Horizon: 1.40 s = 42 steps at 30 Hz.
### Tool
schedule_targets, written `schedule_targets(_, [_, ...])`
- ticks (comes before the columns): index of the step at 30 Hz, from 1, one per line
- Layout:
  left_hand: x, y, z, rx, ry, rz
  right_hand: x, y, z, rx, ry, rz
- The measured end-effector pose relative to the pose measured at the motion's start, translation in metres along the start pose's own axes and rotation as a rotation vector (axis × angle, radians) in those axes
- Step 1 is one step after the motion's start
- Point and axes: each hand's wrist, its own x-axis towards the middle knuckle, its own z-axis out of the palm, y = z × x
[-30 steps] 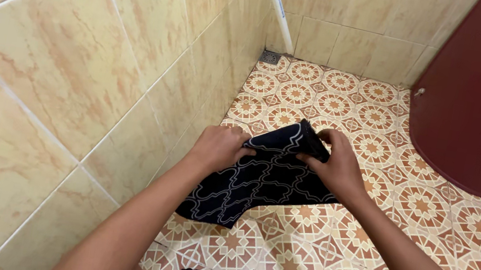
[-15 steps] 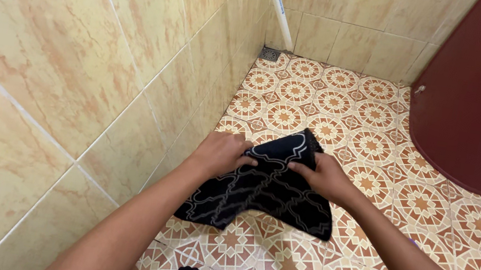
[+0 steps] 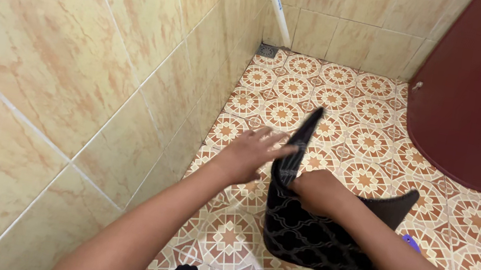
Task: The person sits on a tiled floor and cleans two dark-colored floor mats. They first fold and unfold a mat, then use a purple brush to scrub its surface. The person repeats this process for a second mat, scrubbing it thoroughly with the brush.
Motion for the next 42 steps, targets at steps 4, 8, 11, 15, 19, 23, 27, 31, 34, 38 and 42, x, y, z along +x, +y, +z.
schedule_targets(4, [0.007, 0.01, 0.006, 0.163, -0.189, 0.06, -0.004, 0.002, -0.001, -0.079, 0.001, 0.036])
schedule_targets(8, [0.014, -0.006, 0.032, 0.136, -0.089, -0.062, -0.012, 0.003, -0.011, 0.006, 0.101, 0.193])
schedule_targets(11, [0.021, -0.016, 0.044, 0.095, -0.081, -0.197, -0.015, 0.004, -0.014, 0.088, 0.28, 0.269])
schedule_targets(15, [0.021, -0.023, 0.054, -0.008, -0.039, -0.302, -0.012, 0.002, -0.014, 0.227, 0.391, 0.35])
schedule_targets(19, [0.017, -0.012, 0.047, -0.326, 0.273, -0.374, -0.009, -0.004, -0.02, 0.468, 0.454, 0.403])
schedule_targets(23, [0.023, 0.004, 0.026, -0.556, 0.352, -0.511, 0.0, -0.013, -0.024, 0.68, 0.547, 0.465])
schedule_targets(27, [0.028, 0.022, 0.013, -0.671, 0.332, -0.586, 0.02, -0.018, -0.012, 0.966, 0.539, 0.491])
schedule_targets(31, [0.031, 0.022, 0.016, -0.679, 0.321, -0.592, 0.039, -0.023, 0.007, 1.186, 0.456, 0.412])
schedule_targets(34, [0.033, 0.011, 0.02, -0.715, 0.212, -0.623, 0.041, -0.026, 0.004, 1.391, 0.361, 0.409])
schedule_targets(38, [0.03, 0.006, 0.021, -0.928, 0.038, -0.642, 0.039, -0.024, 0.001, 1.462, 0.299, 0.459])
schedule_targets(42, [0.031, 0.008, 0.026, -0.975, -0.059, -0.495, 0.048, -0.007, 0.021, 1.576, 0.437, 0.538])
